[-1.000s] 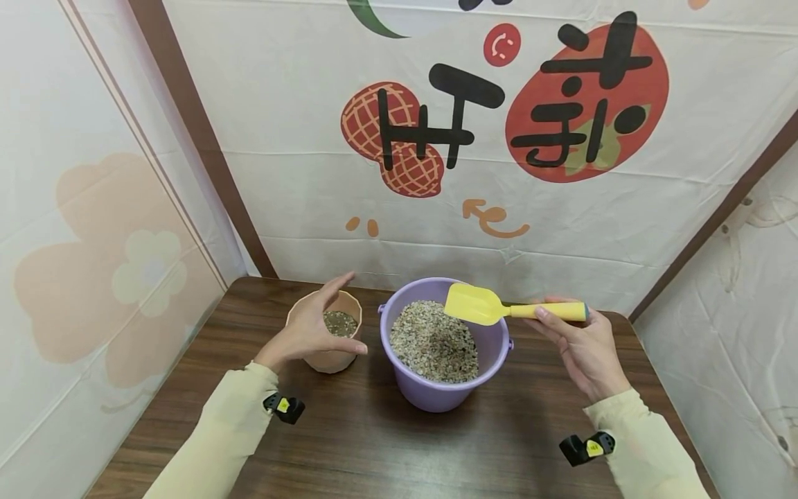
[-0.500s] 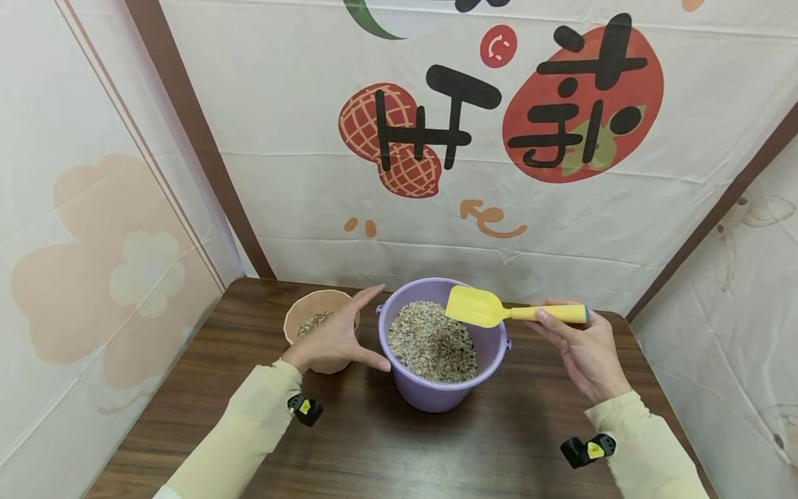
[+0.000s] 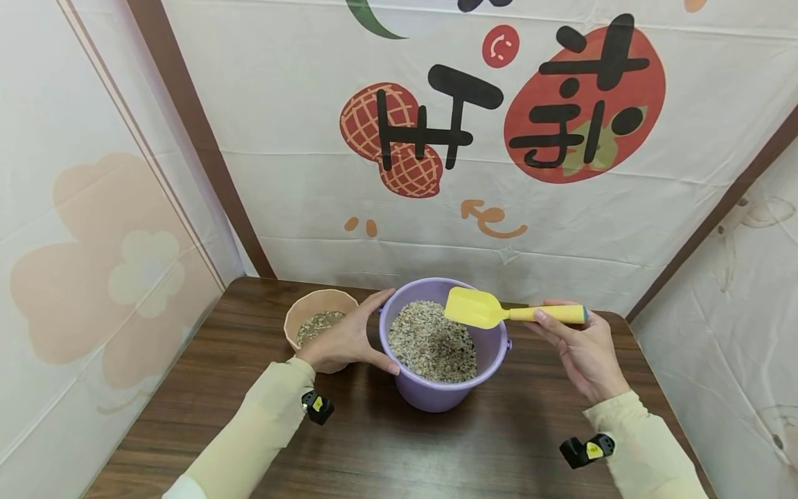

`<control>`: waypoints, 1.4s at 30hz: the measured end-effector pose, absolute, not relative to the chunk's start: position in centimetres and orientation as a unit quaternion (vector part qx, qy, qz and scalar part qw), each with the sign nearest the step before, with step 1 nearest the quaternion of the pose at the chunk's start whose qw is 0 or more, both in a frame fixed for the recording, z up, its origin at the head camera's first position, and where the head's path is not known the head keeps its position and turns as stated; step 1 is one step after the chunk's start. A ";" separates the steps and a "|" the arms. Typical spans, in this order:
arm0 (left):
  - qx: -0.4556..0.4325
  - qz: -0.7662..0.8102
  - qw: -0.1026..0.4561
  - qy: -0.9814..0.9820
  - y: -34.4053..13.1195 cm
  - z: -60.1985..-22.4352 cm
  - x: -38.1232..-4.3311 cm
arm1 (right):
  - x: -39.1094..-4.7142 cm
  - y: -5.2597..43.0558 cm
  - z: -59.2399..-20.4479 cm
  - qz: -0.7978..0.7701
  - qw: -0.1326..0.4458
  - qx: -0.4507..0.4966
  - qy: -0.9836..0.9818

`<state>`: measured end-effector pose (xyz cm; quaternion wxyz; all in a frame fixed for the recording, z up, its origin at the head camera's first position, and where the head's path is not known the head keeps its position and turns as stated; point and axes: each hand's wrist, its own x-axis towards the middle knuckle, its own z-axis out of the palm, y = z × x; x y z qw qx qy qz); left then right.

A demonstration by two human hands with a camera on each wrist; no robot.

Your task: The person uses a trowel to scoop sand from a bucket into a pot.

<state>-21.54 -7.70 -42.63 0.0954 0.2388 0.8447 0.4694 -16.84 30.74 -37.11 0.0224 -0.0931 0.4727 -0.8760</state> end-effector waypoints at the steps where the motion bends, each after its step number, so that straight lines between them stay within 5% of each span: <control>1: 0.238 0.471 0.096 0.844 -7.7 -42.6 -21.5 | -16.8 30.8 -37.1 -0.875 0.022 -0.092 0.475; 42: 0.228 0.504 0.095 0.827 -7.7 -43.1 -21.5 | -18.6 26.3 -37.2 -0.557 -0.051 -0.065 0.826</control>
